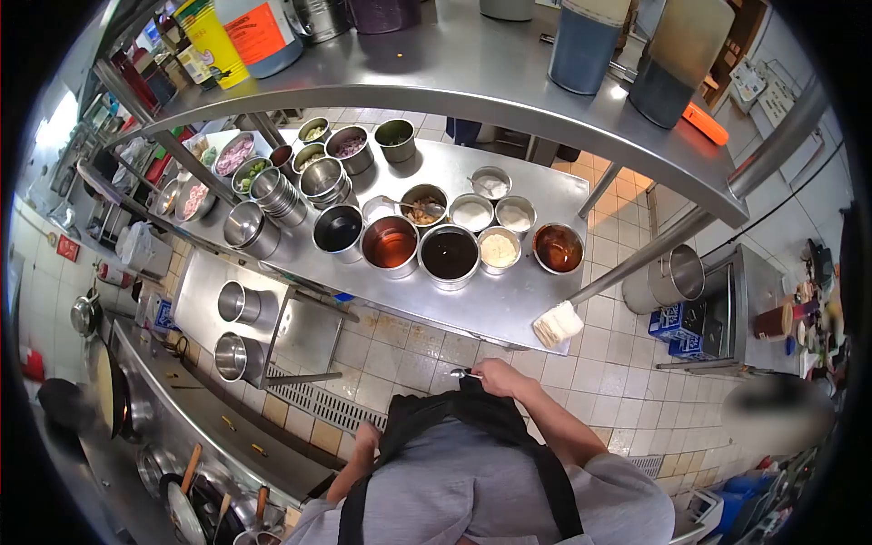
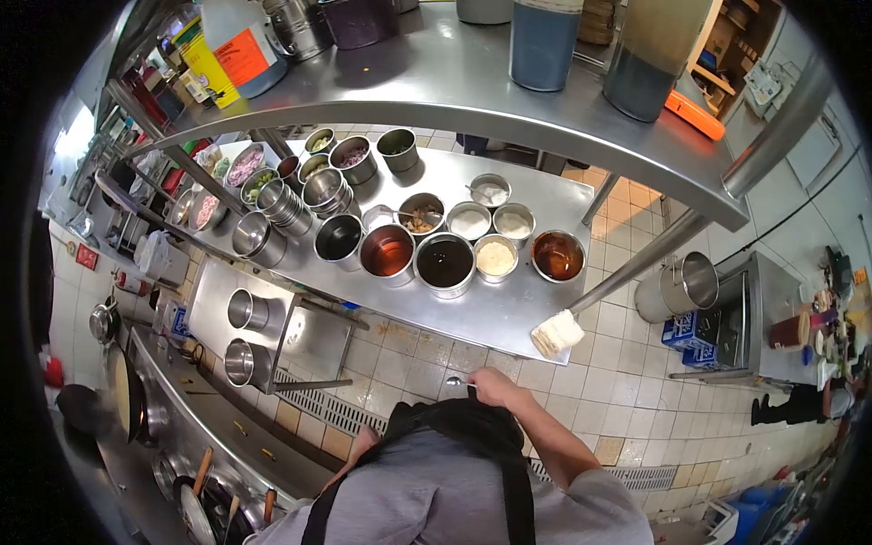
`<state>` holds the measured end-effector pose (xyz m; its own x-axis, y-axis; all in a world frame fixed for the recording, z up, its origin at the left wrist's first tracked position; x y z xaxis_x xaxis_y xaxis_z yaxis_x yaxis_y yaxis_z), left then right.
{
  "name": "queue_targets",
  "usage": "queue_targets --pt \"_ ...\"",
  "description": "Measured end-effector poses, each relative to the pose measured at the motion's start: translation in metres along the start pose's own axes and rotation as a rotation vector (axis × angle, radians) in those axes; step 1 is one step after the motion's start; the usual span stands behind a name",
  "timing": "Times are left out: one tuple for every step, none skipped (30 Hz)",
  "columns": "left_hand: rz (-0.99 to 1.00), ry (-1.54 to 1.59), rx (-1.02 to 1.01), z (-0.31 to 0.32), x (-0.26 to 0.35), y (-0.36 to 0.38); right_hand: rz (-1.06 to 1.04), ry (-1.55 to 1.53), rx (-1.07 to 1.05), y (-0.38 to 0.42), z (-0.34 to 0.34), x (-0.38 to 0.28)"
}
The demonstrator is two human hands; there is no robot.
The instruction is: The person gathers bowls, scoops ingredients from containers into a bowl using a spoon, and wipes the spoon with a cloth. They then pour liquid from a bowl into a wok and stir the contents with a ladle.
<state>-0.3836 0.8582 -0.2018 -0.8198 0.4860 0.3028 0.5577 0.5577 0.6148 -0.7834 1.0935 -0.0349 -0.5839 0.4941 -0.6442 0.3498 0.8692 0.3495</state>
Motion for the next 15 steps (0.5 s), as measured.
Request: queue_targets --pt "-0.032 0.007 -0.064 0.014 -0.022 0.02 0.064 -0.059 0.007 0.004 0.005 -0.005" --pt "-0.064 0.097 -0.12 0.024 -0.04 0.036 0.131 -0.118 0.013 0.008 0.008 -0.012" --pt "-0.089 0.186 -0.164 0.032 -0.052 0.05 0.244 -0.26 -0.018 0.008 0.016 -0.016" --pt "-0.109 0.254 -0.19 0.036 -0.059 0.058 0.355 -0.403 -0.047 0.007 0.027 -0.02" --pt "-0.119 0.315 -0.209 0.036 -0.066 0.062 0.464 -0.546 -0.074 0.005 0.035 -0.023" --pt "-0.123 0.369 -0.225 0.036 -0.071 0.065 0.44 -0.479 -0.08 0.0 0.033 -0.034" --pt "-0.123 0.414 -0.234 0.035 -0.076 0.066 0.417 -0.416 -0.091 -0.005 0.033 -0.045" --pt "-0.122 0.455 -0.243 0.034 -0.081 0.064 0.397 -0.355 -0.103 -0.006 0.037 -0.056" --pt "-0.123 0.493 -0.247 0.032 -0.085 0.062 0.291 -0.268 -0.01 -0.01 0.047 -0.06" --pt "-0.124 0.536 -0.246 0.028 -0.089 0.058 0.182 -0.177 0.086 -0.02 0.055 -0.061" --pt "-0.127 0.579 -0.248 0.023 -0.091 0.051 0.073 -0.079 0.183 -0.027 0.062 -0.061" --pt "-0.134 0.623 -0.245 0.017 -0.093 0.046 0.118 -0.093 0.188 -0.024 0.052 -0.077" --pt "-0.142 0.667 -0.241 0.01 -0.095 0.038 0.161 -0.106 0.191 -0.018 0.022 -0.109" --pt "-0.157 0.712 -0.233 0.003 -0.097 0.03 0.203 -0.118 0.193 -0.02 -0.002 -0.126" --pt "-0.167 0.751 -0.223 -0.002 -0.104 0.021 0.21 -0.152 0.259 -0.027 -0.017 -0.125"
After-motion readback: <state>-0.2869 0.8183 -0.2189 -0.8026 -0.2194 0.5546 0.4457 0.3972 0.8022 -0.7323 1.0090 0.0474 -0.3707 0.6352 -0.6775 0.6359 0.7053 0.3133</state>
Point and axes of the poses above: each hand's wrist, its own y-axis away from the middle knuckle, its own z-axis out of the palm, x = y × z, the point moved 3 cm from there along -y, towards the middle knuckle, and after that the axes turned 8 degrees about z, right-handed, at the moved point
